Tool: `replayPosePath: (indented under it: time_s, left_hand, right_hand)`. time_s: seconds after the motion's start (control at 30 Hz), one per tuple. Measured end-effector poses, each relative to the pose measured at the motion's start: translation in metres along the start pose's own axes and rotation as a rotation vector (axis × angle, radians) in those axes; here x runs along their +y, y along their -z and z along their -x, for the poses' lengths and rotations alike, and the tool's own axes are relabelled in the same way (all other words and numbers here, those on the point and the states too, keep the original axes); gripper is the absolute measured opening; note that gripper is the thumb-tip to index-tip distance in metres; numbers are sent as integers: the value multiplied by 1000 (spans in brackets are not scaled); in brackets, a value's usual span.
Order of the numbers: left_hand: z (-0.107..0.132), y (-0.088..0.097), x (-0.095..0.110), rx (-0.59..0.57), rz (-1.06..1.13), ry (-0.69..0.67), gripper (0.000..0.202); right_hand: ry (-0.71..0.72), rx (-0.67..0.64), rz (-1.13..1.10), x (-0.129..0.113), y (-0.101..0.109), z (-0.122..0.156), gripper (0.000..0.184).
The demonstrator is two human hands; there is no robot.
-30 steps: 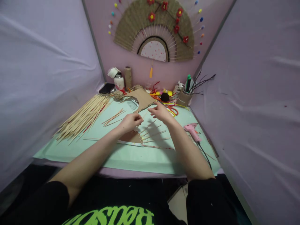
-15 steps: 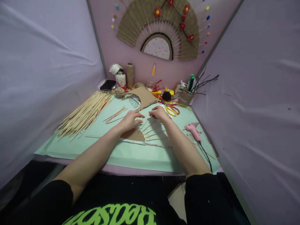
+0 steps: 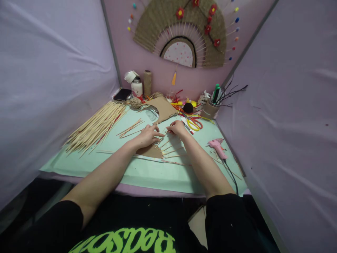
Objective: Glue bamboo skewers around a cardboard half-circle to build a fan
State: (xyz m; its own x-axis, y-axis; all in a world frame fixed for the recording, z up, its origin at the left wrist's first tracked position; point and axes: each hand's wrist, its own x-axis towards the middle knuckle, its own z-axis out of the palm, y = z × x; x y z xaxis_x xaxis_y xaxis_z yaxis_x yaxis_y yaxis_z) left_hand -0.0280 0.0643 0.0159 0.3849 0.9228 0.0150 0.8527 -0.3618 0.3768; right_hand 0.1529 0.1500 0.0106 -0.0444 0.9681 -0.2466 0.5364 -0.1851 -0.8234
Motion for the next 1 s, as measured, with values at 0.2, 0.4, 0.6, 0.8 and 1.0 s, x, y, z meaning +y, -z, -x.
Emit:
replayPosePath:
  time_s: [0.2,0.4,0.6,0.8,1.0]
  left_hand:
    - [1,0,1,-20,-17,0,35]
    - [1,-1,0,-20,-12,-11,33]
    - [0,-4,-3,-6,-19,-17,32]
    - [1,-2,-1,-35,-25,-17,31]
    - [0,-3,-3,-23,-27,-27,29]
  right_hand:
    - [17,-5,44,3,-1,-4,21]
    - [54,-12,117,6,-3,-7,20]
    - [83,-13,234,8,-3,-10,23]
    - [122,-5,370,4,-3,-6,23]
    - [154,81,532,-4,0,0,17]
